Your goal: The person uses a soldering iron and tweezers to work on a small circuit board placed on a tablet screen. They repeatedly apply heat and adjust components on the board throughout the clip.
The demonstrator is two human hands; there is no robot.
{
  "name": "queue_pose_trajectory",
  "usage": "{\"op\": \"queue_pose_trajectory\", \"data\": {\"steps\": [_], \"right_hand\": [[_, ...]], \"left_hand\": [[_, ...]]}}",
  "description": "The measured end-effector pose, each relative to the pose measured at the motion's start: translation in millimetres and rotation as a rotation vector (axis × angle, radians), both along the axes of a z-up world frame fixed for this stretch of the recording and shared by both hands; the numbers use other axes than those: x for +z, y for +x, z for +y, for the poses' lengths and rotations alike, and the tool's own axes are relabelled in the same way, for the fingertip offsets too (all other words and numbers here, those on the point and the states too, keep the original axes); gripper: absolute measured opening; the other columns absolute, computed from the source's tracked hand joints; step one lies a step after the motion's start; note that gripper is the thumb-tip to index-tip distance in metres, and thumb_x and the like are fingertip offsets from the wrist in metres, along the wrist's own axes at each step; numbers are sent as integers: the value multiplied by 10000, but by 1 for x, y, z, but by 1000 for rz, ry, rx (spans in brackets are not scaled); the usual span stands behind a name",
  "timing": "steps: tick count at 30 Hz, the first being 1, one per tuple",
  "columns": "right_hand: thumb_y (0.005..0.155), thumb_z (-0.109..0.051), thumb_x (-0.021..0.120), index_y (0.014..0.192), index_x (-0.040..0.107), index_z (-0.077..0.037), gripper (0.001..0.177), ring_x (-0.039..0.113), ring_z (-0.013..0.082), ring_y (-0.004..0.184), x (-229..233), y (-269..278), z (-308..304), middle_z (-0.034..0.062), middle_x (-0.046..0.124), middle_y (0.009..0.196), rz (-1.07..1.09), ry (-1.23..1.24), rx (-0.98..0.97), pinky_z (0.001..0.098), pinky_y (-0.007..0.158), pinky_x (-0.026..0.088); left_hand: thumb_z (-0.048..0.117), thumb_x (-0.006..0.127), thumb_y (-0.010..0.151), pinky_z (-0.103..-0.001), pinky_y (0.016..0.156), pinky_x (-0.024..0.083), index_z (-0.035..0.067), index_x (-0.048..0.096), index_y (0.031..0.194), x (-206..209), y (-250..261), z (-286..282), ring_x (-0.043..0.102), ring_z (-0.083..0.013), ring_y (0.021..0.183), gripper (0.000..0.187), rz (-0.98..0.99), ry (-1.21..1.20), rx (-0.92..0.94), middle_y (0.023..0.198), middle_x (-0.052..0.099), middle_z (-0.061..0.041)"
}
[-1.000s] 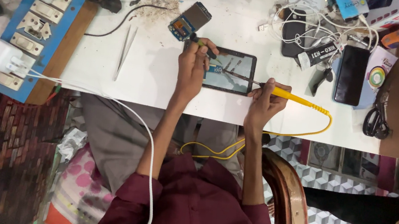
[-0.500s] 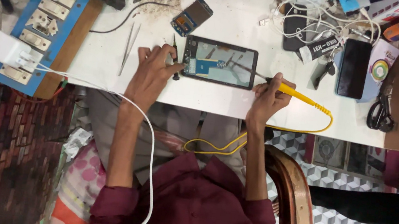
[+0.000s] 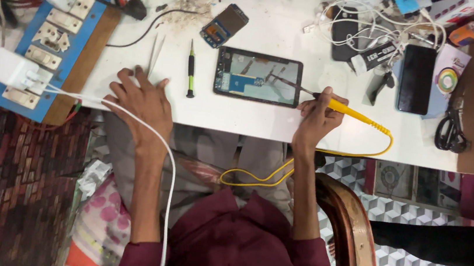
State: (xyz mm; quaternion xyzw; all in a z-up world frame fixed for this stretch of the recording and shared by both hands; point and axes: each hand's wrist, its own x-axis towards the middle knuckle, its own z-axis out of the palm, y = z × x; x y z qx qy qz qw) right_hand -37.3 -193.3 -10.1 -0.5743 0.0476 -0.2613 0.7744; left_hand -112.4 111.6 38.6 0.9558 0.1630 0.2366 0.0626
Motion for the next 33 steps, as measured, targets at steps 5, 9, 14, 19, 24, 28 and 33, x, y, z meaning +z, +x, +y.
{"op": "queue_pose_trajectory", "data": {"steps": [5, 9, 14, 19, 24, 28, 33], "right_hand": [[1075, -222, 636, 989, 480, -57, 244, 512, 143, 536, -1, -1, -8, 26, 483, 688, -17, 84, 126, 334, 559, 536], [1085, -200, 627, 1037, 488, -48, 211, 585, 171, 572, -4, -6, -8, 52, 535, 742, -8, 16, 194, 305, 561, 466], [1099, -184, 623, 1054, 493, -39, 200, 553, 146, 563, -5, -6, -7, 51, 526, 662, -11, -15, 182, 315, 587, 502], [1097, -183, 629, 1042, 498, -35, 205, 534, 146, 535, -1, -6, -3, 57, 528, 642, 29, -36, 130, 292, 561, 473], [1092, -190, 645, 1028, 490, -41, 224, 540, 141, 538, 2, -4, -2, 42, 521, 665, 33, -12, 130, 301, 554, 492], [1086, -199, 630, 1033, 485, -38, 223, 568, 154, 532, 3, -6, -1, 48, 528, 649, 41, -45, 142, 278, 543, 451], [1093, -207, 619, 1032, 478, -39, 227, 562, 147, 540, 8, -5, 0, 45, 522, 648, 54, -58, 169, 278, 552, 459]], "left_hand": [[89, 728, 870, -500, 930, 392, -37, 598, 1127, 1, 3, 3, 575, -360, 1023, 314, 156, -40, 56, 1113, 576, -195], [24, 692, 774, -498, 855, 446, -71, 578, 1091, 4, -2, 5, 617, -382, 907, 350, 40, -37, 10, 1023, 613, -215], [4, 536, 1018, -396, 683, 496, -52, 555, 1182, 12, -27, 11, 671, -271, 760, 174, -105, -753, -73, 835, 665, -136], [31, 458, 935, -357, 586, 473, 11, 664, 1195, 17, -34, 8, 620, -252, 622, 332, 45, -928, -254, 716, 652, -109], [166, 478, 1062, -366, 588, 486, 16, 683, 1136, 10, -32, -13, 664, -241, 617, 264, 69, -937, -276, 695, 656, -114], [178, 505, 1050, -405, 599, 453, 30, 702, 1115, 10, -22, -12, 644, -295, 660, 255, 44, -750, -281, 702, 643, -145], [203, 486, 1032, -391, 530, 395, 80, 768, 1068, 17, -12, -6, 513, -228, 497, 310, 266, -922, -187, 568, 538, -136]]}}
